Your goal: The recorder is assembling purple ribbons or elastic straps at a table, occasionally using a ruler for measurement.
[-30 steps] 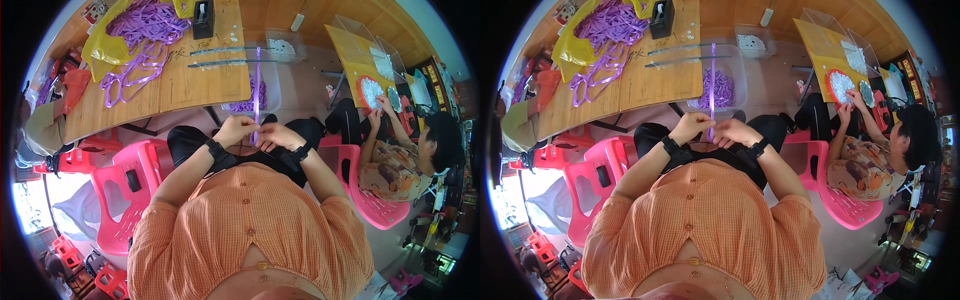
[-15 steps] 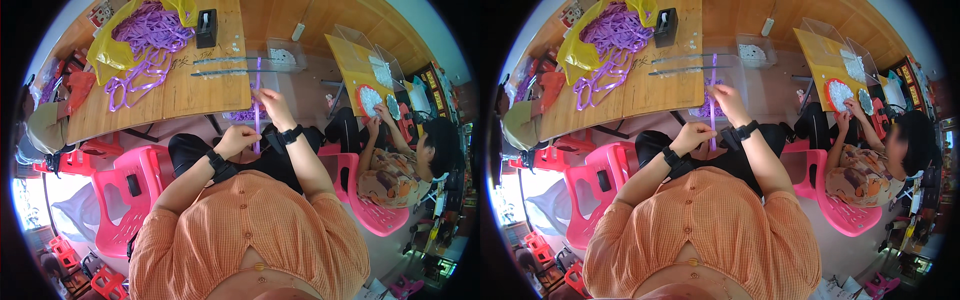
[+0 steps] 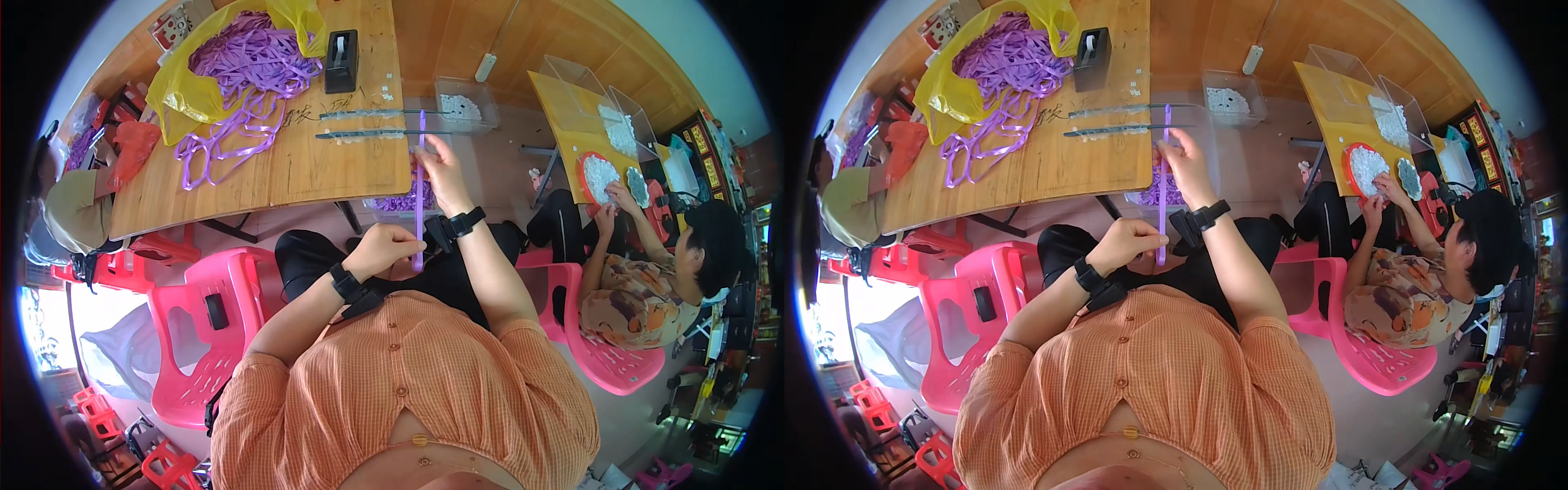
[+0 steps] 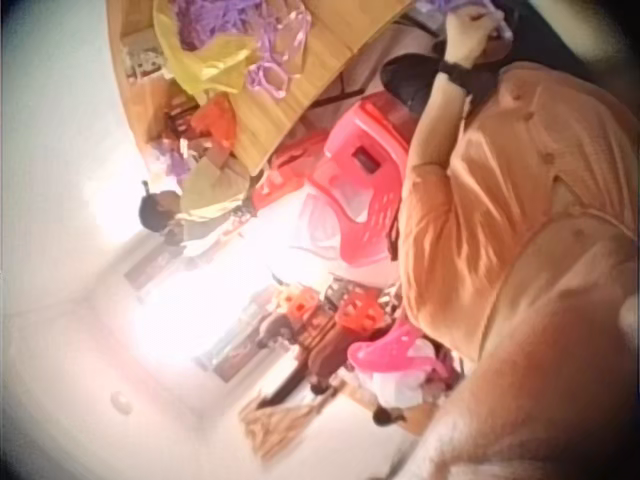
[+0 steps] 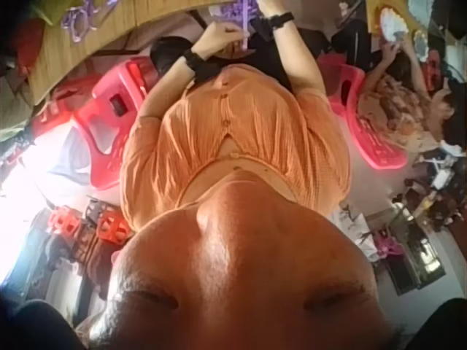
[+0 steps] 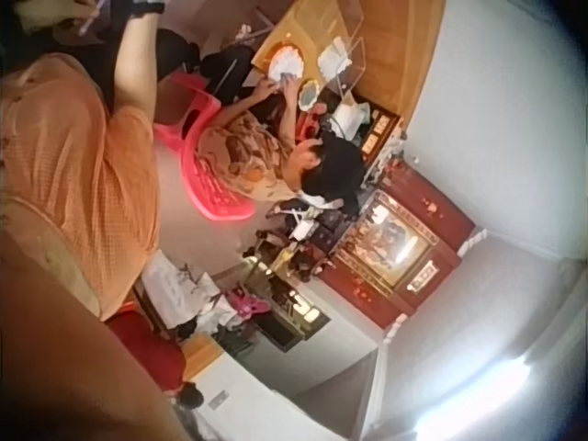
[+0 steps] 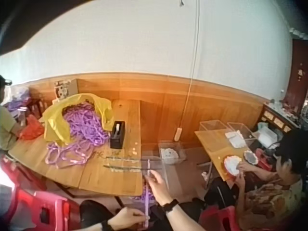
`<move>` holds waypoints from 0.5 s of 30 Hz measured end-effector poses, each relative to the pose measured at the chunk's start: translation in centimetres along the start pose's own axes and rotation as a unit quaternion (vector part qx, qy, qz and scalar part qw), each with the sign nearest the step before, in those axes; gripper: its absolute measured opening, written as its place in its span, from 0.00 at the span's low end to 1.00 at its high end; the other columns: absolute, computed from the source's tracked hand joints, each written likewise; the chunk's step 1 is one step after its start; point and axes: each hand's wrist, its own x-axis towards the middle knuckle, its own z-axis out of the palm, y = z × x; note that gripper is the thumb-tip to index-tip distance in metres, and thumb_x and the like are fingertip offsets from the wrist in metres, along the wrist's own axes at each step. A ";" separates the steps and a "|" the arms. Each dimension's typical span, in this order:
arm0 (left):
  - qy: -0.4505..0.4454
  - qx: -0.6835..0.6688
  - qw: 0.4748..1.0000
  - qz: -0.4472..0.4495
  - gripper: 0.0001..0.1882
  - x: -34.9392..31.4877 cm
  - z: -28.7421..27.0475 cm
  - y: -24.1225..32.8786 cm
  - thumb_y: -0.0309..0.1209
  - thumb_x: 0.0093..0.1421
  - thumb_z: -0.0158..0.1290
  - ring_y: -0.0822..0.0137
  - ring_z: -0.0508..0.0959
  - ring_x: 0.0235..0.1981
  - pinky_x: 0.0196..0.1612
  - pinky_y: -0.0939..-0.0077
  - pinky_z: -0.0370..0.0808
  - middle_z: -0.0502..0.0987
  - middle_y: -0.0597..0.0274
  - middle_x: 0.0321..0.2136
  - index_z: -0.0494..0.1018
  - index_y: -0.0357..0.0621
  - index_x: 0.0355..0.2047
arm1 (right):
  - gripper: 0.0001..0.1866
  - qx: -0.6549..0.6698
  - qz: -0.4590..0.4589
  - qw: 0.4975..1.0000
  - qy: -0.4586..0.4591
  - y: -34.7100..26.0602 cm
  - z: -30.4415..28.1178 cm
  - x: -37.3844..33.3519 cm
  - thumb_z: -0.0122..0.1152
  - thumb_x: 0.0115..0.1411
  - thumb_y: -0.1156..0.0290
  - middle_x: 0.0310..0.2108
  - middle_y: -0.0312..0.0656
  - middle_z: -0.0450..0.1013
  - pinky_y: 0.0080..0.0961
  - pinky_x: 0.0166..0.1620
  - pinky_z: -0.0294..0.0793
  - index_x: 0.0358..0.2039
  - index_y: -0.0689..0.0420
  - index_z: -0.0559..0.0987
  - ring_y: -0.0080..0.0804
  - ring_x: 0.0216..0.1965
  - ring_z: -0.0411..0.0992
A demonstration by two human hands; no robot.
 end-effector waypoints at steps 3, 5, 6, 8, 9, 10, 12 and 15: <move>0.000 -0.002 1.000 -0.016 0.12 -0.2 -0.1 0.4 0.35 0.60 0.61 0.80 0.70 0.17 0.20 0.86 0.65 0.77 0.68 0.18 0.81 0.36 0.31 | 0.17 0.002 -0.002 0.999 0.033 -0.4 0.6 -0.5 0.57 0.66 0.70 0.29 0.36 0.77 0.15 0.30 0.71 0.53 0.62 0.74 0.19 0.26 0.73; -0.004 0.005 0.999 -0.038 0.16 -0.2 -0.3 0.4 0.39 0.56 0.64 0.76 0.77 0.26 0.31 0.79 0.74 0.80 0.62 0.24 0.82 0.35 0.33 | 0.16 0.011 0.010 0.999 0.050 -0.5 0.7 -0.4 0.58 0.65 0.69 0.26 0.36 0.76 0.15 0.28 0.68 0.52 0.62 0.74 0.19 0.24 0.72; -0.005 0.005 0.999 -0.038 0.16 -0.2 -0.2 0.7 0.39 0.56 0.64 0.76 0.77 0.26 0.31 0.79 0.74 0.80 0.62 0.24 0.82 0.35 0.33 | 0.14 0.006 0.026 0.999 0.028 -0.6 0.3 -0.2 0.59 0.65 0.68 0.24 0.35 0.76 0.15 0.27 0.66 0.49 0.61 0.75 0.18 0.22 0.70; -0.035 -0.044 0.997 -0.062 0.15 -0.5 -0.1 1.6 0.38 0.57 0.63 0.76 0.75 0.25 0.29 0.80 0.72 0.79 0.64 0.23 0.81 0.35 0.31 | 0.13 0.000 0.042 0.999 0.006 -0.6 -0.2 0.0 0.60 0.65 0.67 0.23 0.35 0.75 0.15 0.26 0.65 0.46 0.60 0.76 0.18 0.21 0.69; -0.034 -0.044 0.997 -0.061 0.15 -0.9 0.0 2.5 0.38 0.57 0.63 0.76 0.75 0.25 0.29 0.80 0.72 0.79 0.64 0.23 0.81 0.35 0.31 | 0.12 -0.003 0.047 0.999 0.012 -0.7 -0.2 0.1 0.60 0.65 0.66 0.21 0.34 0.74 0.15 0.25 0.64 0.44 0.60 0.77 0.17 0.21 0.69; -0.064 -0.071 0.994 -0.057 0.14 -1.7 0.2 3.5 0.36 0.58 0.62 0.77 0.75 0.25 0.29 0.81 0.72 0.79 0.65 0.23 0.81 0.34 0.31 | 0.11 -0.007 0.052 0.998 0.019 -0.8 -0.2 0.1 0.61 0.65 0.66 0.20 0.34 0.74 0.14 0.25 0.63 0.42 0.59 0.78 0.17 0.20 0.68; -0.117 -0.071 0.989 0.058 0.11 -3.0 0.5 4.8 0.32 0.59 0.62 0.77 0.75 0.25 0.29 0.81 0.71 0.78 0.66 0.24 0.80 0.34 0.30 | 0.11 -0.007 0.041 0.999 0.018 -1.4 -0.2 0.0 0.60 0.65 0.65 0.20 0.34 0.73 0.14 0.25 0.63 0.41 0.59 0.78 0.17 0.21 0.68; -0.087 0.038 0.963 0.253 0.10 -4.2 0.7 6.9 0.31 0.59 0.62 0.76 0.75 0.26 0.31 0.79 0.73 0.78 0.64 0.27 0.79 0.34 0.32 | 0.11 -0.016 0.036 0.999 -0.001 -2.7 -0.5 -0.2 0.60 0.65 0.64 0.20 0.33 0.73 0.13 0.25 0.64 0.40 0.58 0.79 0.17 0.21 0.69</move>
